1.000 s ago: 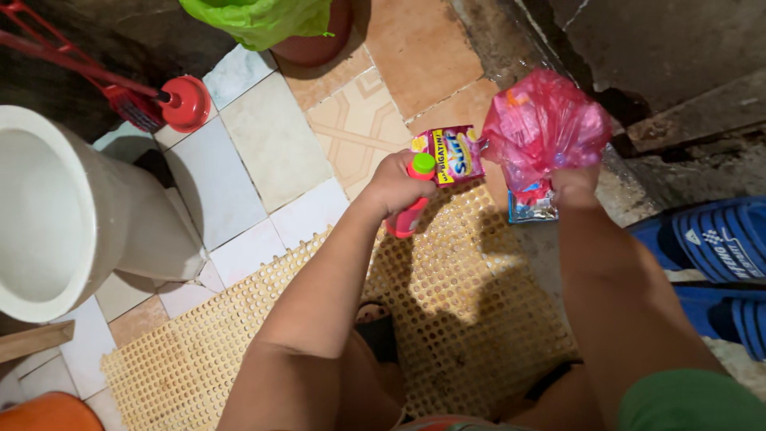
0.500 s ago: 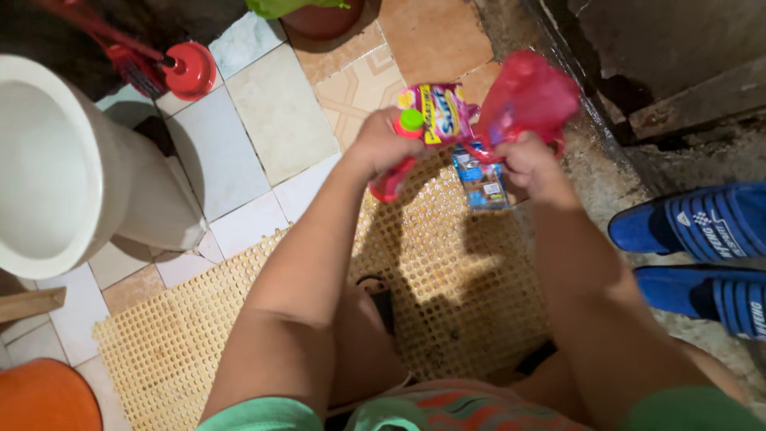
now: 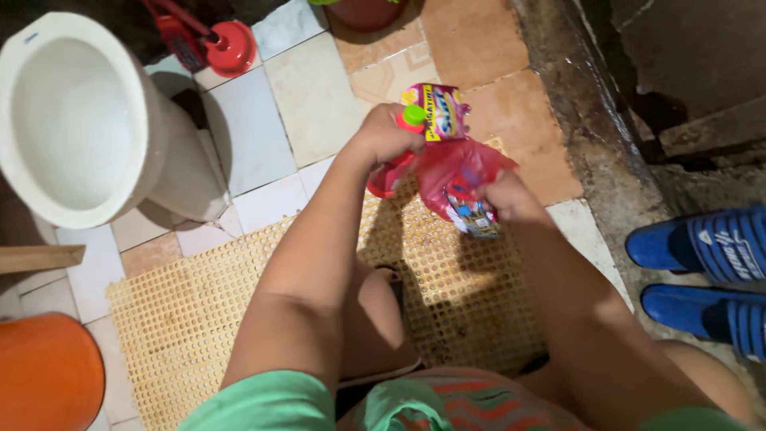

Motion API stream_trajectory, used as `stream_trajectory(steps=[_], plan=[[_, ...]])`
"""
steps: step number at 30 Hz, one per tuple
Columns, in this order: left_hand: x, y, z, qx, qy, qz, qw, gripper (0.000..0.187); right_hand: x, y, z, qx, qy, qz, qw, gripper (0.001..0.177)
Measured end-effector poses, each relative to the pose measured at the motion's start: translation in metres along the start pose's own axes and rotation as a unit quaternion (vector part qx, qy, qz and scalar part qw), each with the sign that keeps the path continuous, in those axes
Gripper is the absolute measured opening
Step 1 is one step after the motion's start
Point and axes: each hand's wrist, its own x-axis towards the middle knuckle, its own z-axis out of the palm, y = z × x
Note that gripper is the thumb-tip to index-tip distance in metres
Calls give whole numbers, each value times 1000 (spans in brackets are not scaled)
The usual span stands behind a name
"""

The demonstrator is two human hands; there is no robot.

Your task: The person organizes cleaning supplies, including a green basket, a white cloth, and a bottle of detergent, onto a beige plastic stool. They then use a red scoop to transfer water from an orange bucket into a white basin. Finally, the person uses a long-handled brush to scrub the tiled floor and a wall corner.

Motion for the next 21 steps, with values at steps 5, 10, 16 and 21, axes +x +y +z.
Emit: stream_trajectory(steps=[5,10,16,21], plan=[[-1,-13,-7,-69,-80,-15,994,30,-8,19,-1,-164,33,193,967,32],[2,-13,-13,-57,-145,-24,988,33,-8,-44,-40,-489,-43,208,846,50],[0,7,4,61,-216,55,973,34,-8,-88,-26,-324,-40,-289,900,83],[3,11,18,9,-247,63,967,32,-17,-94,-6,-243,-135,-71,958,49]])
